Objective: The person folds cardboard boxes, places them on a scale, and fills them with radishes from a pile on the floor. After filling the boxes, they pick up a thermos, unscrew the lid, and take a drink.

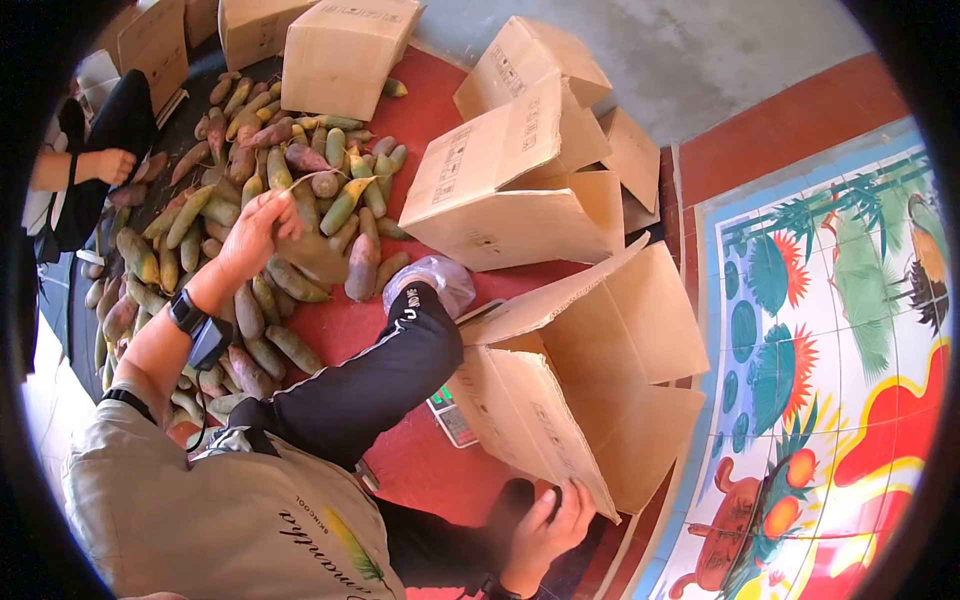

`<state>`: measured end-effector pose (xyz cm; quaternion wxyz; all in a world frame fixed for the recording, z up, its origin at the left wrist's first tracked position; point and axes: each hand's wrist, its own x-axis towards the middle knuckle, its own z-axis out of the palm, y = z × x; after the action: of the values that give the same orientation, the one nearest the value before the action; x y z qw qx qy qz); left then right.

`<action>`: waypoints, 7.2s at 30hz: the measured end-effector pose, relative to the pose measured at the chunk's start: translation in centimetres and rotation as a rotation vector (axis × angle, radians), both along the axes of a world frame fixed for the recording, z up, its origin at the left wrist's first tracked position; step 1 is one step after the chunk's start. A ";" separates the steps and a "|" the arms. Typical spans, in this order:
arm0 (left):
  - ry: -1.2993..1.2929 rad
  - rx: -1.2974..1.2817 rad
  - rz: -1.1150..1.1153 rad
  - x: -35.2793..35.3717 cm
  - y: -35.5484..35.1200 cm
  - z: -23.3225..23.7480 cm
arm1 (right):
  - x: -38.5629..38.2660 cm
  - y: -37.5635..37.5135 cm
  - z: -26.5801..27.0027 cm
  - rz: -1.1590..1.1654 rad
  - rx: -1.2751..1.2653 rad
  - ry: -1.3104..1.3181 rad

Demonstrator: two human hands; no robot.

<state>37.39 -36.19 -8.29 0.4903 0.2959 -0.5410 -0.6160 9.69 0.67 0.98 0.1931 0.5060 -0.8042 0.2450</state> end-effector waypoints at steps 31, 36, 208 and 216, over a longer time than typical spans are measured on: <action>-0.608 -0.103 -0.380 -4.1 5.5 -5.9 | -1.3 2.7 4.7 -0.249 -0.571 -0.233; -1.225 -0.363 -0.325 2.7 4.5 -15.3 | -5.2 2.8 4.1 -0.361 -0.328 -0.155; -1.769 -0.428 -0.491 8.4 6.9 -26.3 | -8.9 -2.5 0.4 -0.207 0.054 0.044; -1.928 -0.611 -0.759 6.7 6.6 -27.5 | -8.2 -2.3 0.6 -0.170 0.081 0.052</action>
<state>44.13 -29.55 -35.80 -0.3118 0.3344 -0.8863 -0.0743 1.52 -1.64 1.57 0.2134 0.4496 -0.8481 0.1818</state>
